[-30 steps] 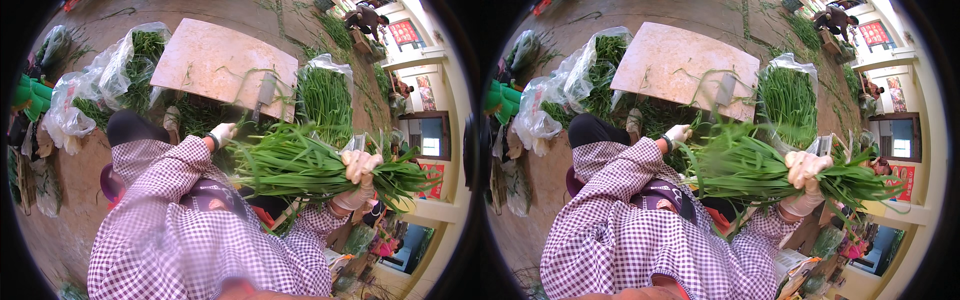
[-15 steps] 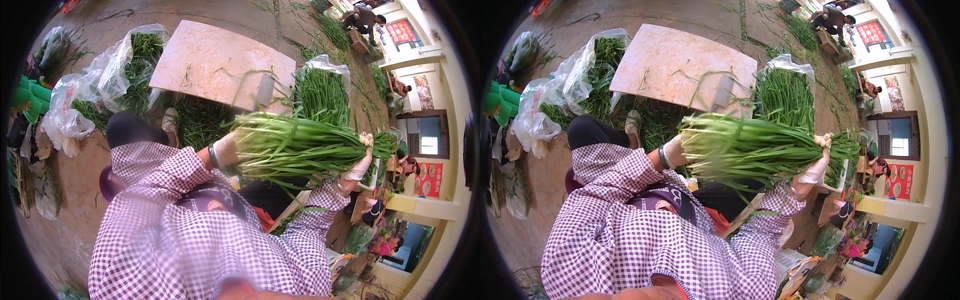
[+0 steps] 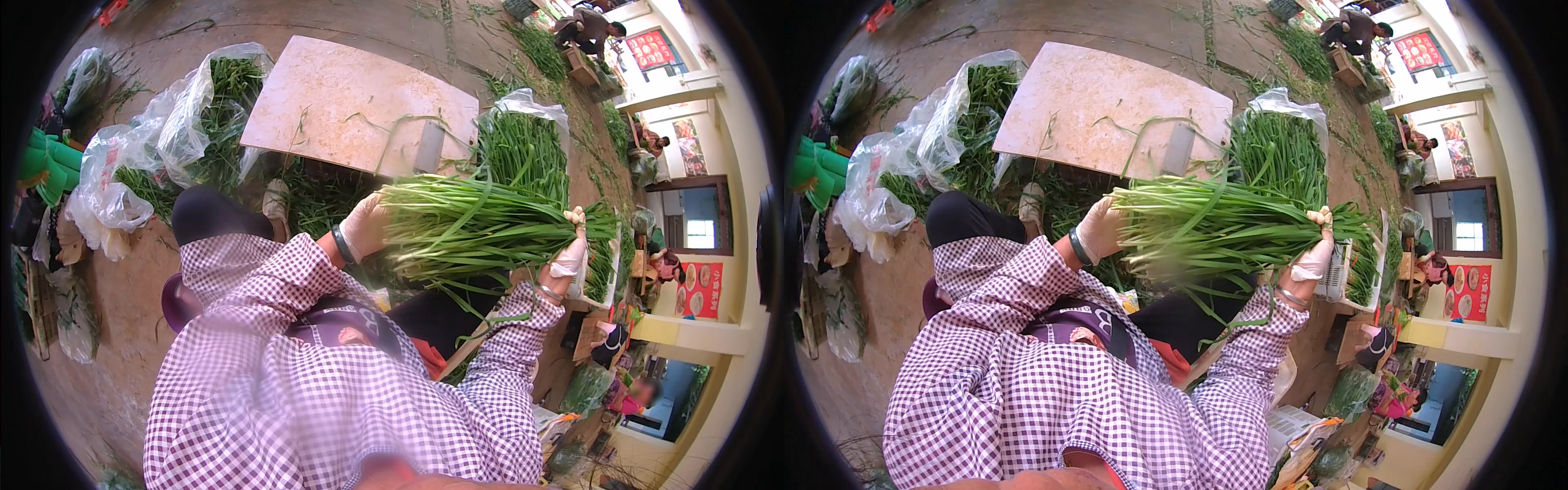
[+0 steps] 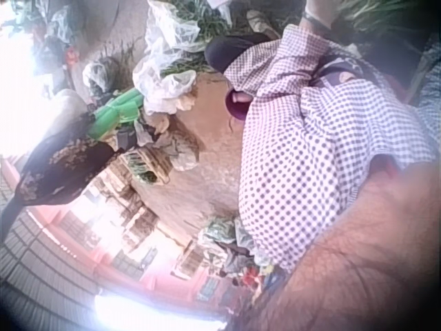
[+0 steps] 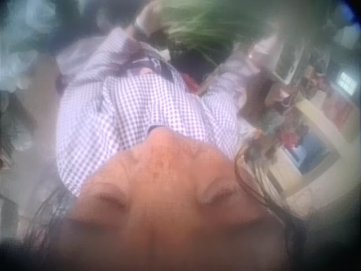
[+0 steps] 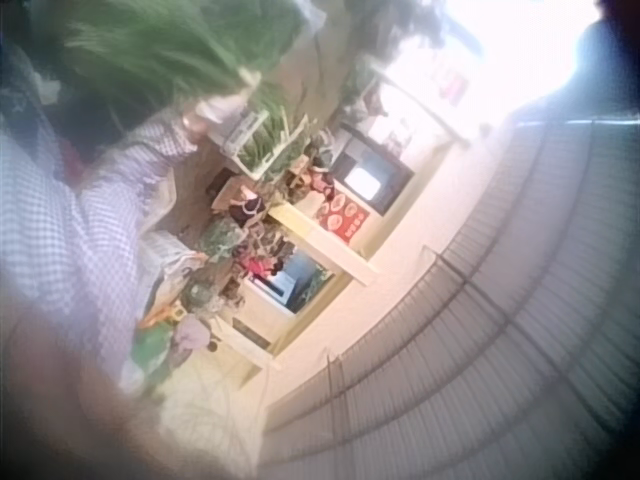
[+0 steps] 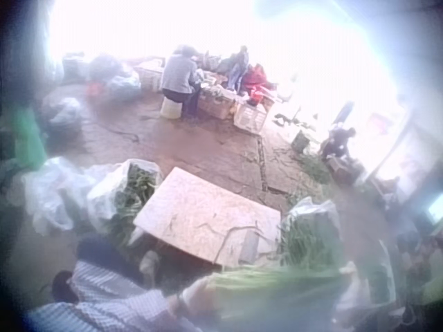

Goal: The person bundles scallions by hand, secures them with a tie, and places them into a plastic crate before gathering more scallions from a large bag to continue sorting.

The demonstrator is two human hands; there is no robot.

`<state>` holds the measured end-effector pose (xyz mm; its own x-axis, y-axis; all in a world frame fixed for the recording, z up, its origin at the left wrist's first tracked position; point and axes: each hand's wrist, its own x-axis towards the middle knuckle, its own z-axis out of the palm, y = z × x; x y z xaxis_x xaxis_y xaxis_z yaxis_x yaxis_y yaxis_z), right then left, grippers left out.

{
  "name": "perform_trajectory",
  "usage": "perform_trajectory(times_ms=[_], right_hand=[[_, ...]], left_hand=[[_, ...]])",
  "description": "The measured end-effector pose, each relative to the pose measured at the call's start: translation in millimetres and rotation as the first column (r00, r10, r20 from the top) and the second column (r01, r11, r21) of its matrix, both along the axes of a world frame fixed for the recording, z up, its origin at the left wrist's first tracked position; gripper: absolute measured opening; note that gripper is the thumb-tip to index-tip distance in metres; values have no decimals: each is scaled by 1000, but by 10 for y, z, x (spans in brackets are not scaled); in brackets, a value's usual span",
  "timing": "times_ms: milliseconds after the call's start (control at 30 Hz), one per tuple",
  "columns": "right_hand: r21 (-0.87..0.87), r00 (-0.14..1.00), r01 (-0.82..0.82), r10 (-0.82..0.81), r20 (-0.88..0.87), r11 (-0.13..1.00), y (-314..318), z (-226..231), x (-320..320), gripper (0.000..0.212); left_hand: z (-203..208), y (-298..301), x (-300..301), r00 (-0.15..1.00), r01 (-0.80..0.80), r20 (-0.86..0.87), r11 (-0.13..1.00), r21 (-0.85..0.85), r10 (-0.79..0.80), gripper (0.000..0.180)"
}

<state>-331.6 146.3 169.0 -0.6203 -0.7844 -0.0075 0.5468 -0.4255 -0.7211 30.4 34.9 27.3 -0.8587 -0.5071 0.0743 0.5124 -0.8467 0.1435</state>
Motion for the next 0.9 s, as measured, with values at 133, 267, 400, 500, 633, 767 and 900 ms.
perform_trajectory(times_ms=[133, 267, 400, 500, 633, 767, 900], right_hand=[[100, 990, 116, -107, -92, 988, -34, 2, -19, 18], [151, 986, 143, -126, -113, 978, -20, -218, -298, 17], [155, 986, 165, -163, -22, 974, -5, -317, -386, 19], [135, 984, 177, -177, -14, 975, -67, -324, -327, 19], [123, 989, 144, -145, 1, 982, -85, -311, -301, 16], [122, 985, 171, -172, -3, 978, -193, -176, -55, 13], [68, 995, 92, -94, 20, 993, -245, -98, 104, 11]], left_hand=[[-125, -51, -33, 998, 13, 68, 1000, -1, -13, 64], [-87, -35, -12, 993, 105, -51, 994, -44, -107, 72], [-20, -29, -18, 1000, -8, 23, 987, -162, 12, 74], [-134, -42, -89, 981, -15, 185, 973, -231, 59, 70], [-87, -45, -195, 939, -5, 334, 974, -227, 82, 55], [-77, -23, -208, 893, 47, 449, 998, -45, -22, 42], [-143, -16, -244, 828, 81, 552, 995, 58, -100, 34]])
